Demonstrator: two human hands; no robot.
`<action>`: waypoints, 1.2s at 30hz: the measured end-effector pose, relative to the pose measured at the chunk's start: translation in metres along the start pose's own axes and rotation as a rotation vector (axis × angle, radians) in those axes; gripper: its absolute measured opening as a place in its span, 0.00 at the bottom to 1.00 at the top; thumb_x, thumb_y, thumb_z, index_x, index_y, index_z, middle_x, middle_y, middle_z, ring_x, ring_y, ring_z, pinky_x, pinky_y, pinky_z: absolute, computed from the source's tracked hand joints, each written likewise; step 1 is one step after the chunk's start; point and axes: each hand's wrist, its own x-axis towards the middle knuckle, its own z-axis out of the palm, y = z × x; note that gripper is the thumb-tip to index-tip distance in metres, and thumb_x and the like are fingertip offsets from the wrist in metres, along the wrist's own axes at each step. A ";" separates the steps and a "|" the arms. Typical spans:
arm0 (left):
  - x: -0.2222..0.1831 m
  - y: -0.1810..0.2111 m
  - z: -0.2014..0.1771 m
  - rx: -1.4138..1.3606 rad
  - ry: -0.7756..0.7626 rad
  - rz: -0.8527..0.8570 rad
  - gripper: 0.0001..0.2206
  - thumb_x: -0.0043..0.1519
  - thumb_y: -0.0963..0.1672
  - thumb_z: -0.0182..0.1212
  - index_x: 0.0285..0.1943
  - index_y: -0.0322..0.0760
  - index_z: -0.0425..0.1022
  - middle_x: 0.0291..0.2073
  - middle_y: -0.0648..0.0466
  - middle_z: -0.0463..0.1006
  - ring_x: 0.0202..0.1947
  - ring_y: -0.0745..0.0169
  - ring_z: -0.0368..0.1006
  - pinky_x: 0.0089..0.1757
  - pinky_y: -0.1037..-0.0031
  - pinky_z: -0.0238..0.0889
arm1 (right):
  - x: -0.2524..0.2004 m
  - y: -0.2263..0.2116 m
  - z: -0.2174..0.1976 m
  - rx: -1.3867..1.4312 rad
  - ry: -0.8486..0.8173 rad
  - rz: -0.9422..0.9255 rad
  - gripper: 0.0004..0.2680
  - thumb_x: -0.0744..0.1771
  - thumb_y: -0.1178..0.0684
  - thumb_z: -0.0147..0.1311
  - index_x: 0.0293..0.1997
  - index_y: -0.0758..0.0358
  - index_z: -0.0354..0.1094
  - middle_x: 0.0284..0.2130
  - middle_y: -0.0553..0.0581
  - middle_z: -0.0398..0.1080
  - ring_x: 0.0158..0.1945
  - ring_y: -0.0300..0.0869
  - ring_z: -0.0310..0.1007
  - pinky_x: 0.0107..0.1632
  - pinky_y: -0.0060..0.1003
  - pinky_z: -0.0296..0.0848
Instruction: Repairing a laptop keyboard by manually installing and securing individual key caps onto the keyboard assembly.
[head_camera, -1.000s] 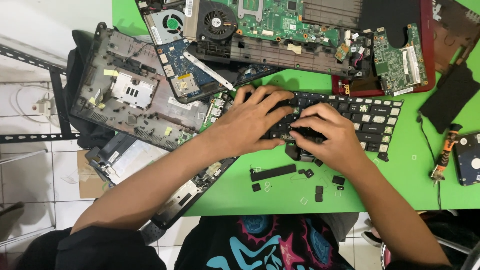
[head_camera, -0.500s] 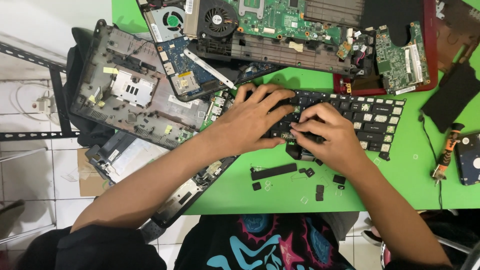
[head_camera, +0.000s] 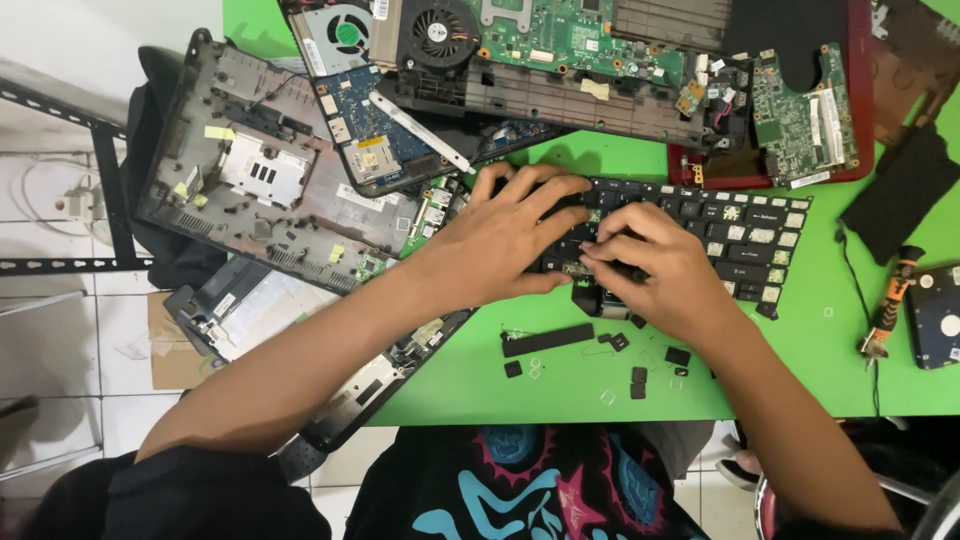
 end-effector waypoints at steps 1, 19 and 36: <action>0.000 0.000 0.000 -0.001 0.001 -0.002 0.27 0.60 0.54 0.68 0.63 0.38 0.68 0.63 0.49 0.61 0.66 0.46 0.53 0.54 0.50 0.47 | 0.002 0.000 -0.001 0.000 -0.003 -0.001 0.02 0.65 0.64 0.64 0.33 0.65 0.77 0.36 0.56 0.72 0.42 0.53 0.75 0.44 0.44 0.74; 0.000 0.000 0.005 0.039 -0.024 -0.018 0.28 0.59 0.55 0.68 0.63 0.38 0.68 0.65 0.49 0.60 0.66 0.46 0.53 0.55 0.49 0.46 | 0.008 -0.011 -0.019 -0.594 -0.528 -0.476 0.09 0.68 0.58 0.51 0.30 0.68 0.76 0.33 0.57 0.68 0.44 0.53 0.72 0.51 0.43 0.71; 0.001 -0.003 0.001 0.130 0.000 0.063 0.31 0.61 0.58 0.66 0.66 0.37 0.70 0.66 0.46 0.64 0.66 0.45 0.57 0.54 0.47 0.55 | -0.014 0.008 -0.062 -0.068 0.107 -0.199 0.04 0.70 0.69 0.55 0.45 0.76 0.77 0.40 0.70 0.78 0.39 0.48 0.78 0.38 0.30 0.80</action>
